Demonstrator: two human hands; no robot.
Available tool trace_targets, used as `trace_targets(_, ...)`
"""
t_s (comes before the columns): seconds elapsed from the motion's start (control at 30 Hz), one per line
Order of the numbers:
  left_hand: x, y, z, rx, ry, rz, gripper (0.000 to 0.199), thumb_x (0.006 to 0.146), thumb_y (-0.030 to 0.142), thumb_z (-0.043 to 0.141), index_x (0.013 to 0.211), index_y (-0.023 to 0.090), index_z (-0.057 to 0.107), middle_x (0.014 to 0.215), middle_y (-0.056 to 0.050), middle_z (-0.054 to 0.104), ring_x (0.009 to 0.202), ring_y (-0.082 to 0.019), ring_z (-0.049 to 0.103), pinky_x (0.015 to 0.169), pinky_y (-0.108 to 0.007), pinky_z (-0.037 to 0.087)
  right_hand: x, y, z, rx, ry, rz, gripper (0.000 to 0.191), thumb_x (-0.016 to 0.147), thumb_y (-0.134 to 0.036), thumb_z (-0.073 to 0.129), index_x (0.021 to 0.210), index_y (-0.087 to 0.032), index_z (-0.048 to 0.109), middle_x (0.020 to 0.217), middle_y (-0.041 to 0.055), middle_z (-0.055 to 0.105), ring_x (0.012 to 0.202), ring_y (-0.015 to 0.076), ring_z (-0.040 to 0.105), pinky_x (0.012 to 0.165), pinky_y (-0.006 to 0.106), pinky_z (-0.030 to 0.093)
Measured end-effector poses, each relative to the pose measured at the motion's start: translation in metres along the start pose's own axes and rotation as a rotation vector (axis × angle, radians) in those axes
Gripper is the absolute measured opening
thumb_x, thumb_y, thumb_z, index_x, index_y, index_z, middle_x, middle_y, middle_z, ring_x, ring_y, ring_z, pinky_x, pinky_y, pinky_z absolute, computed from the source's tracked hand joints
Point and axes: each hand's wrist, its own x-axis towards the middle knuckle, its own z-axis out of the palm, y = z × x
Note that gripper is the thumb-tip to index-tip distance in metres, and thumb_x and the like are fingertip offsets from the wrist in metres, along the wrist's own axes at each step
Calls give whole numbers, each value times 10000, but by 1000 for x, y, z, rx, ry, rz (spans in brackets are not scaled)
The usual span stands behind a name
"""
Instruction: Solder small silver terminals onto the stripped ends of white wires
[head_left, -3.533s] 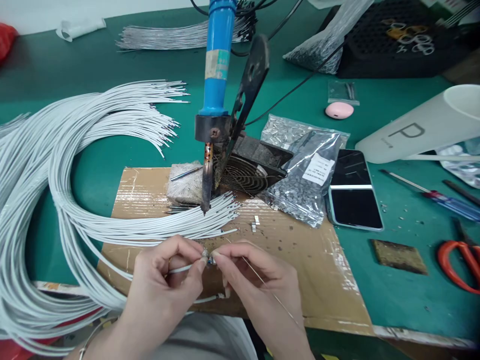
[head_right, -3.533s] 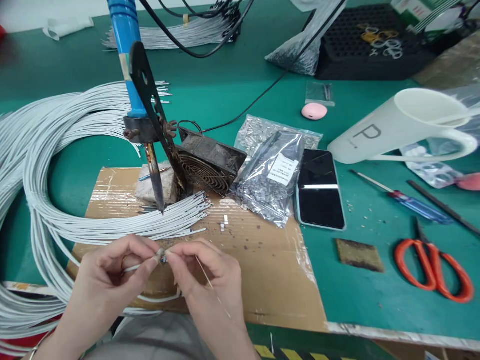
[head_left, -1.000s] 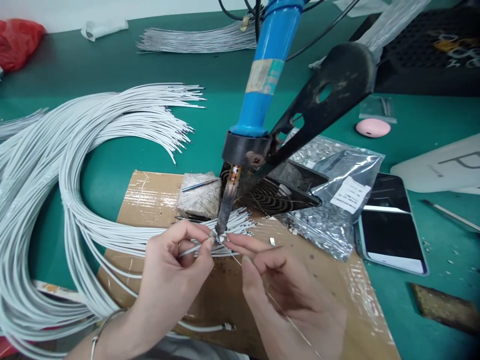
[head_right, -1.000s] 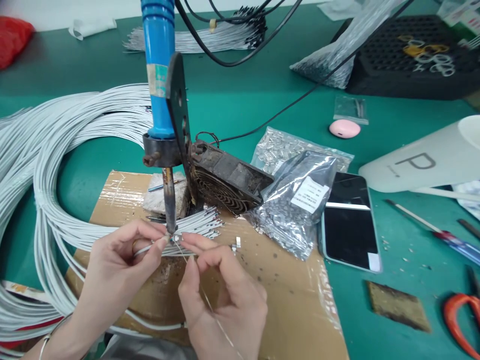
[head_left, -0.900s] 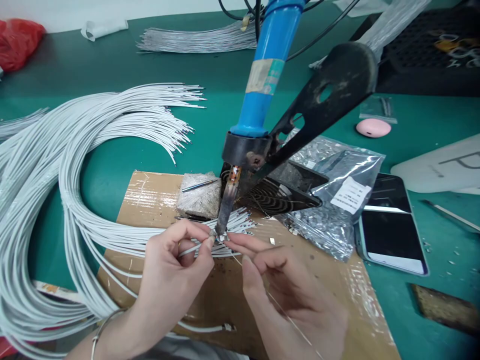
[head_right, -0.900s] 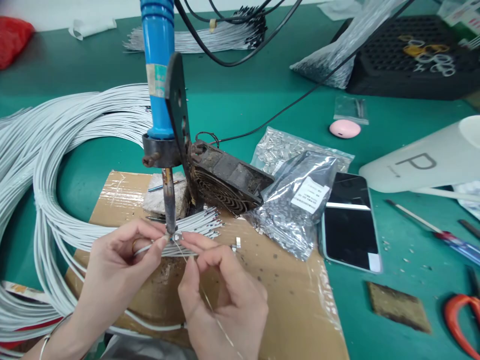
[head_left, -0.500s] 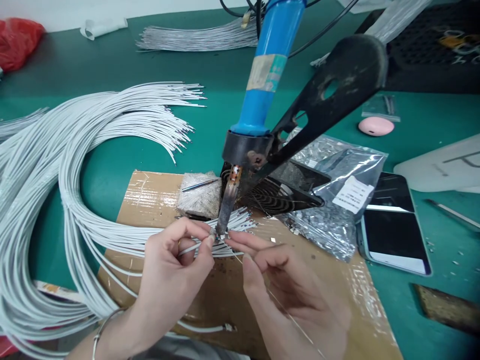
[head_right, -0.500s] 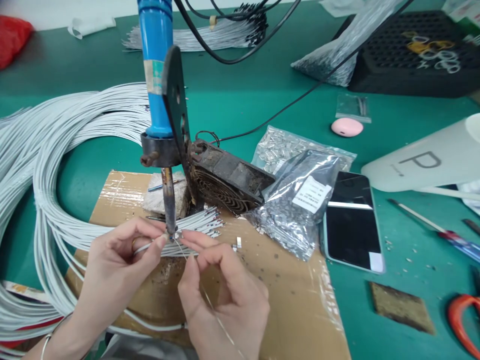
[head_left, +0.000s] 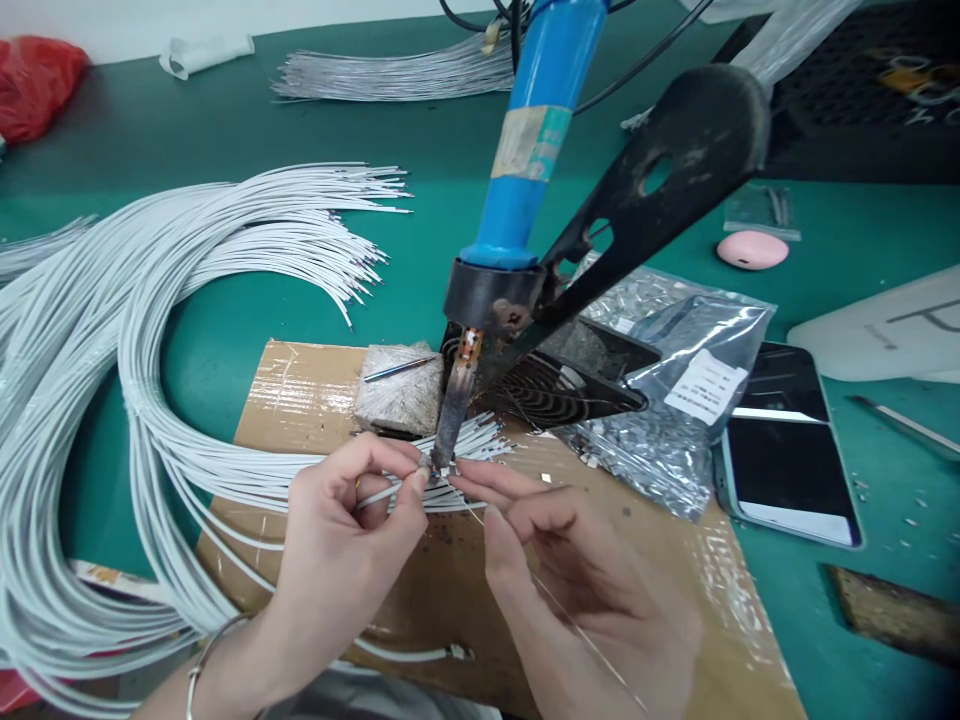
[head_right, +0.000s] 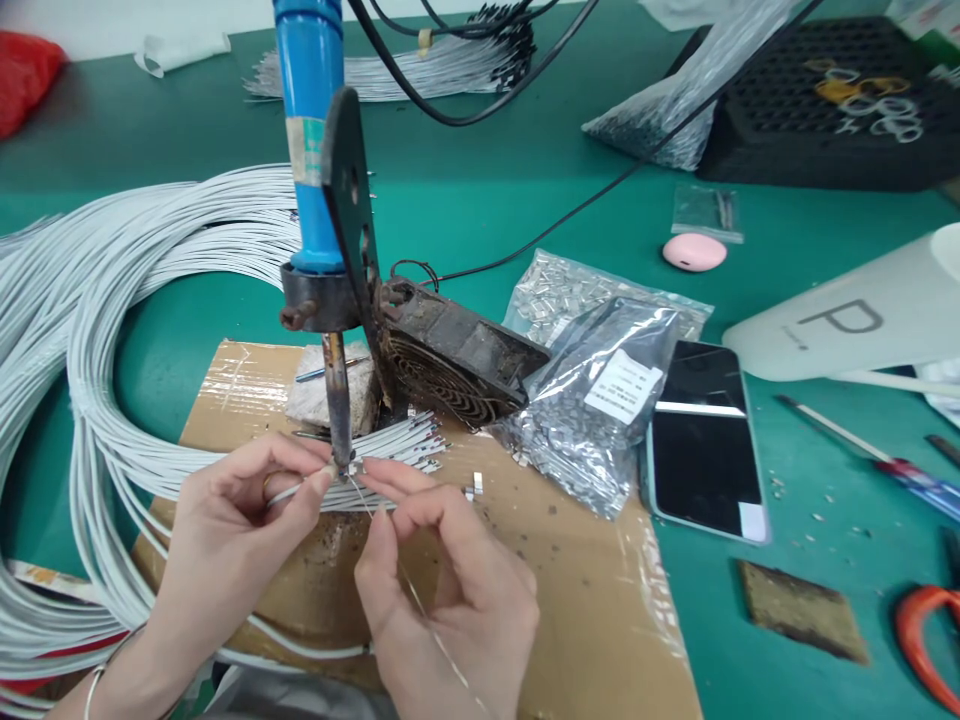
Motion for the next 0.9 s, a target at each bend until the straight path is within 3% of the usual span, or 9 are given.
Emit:
trace_targets(0.37,-3,-13,0,-11,17,51,108,816,165,738,722,146,688,861,-35,738,482,-19,380,439,-118,258,1,-2,3,4,15,-37,216,944,-192,678,747,-256,614,1097,-41,811,968,119,795,920,180,583)
trace_targets(0.9,0,-8,0,-23,21,42,101,755,147,769,697,129,688,832,-40,740,456,-4,392,426,-99,267,4,2,0,0,-14,-82,201,930,-191,678,755,-268,616,1083,-76,814,972,108,789,931,177,583)
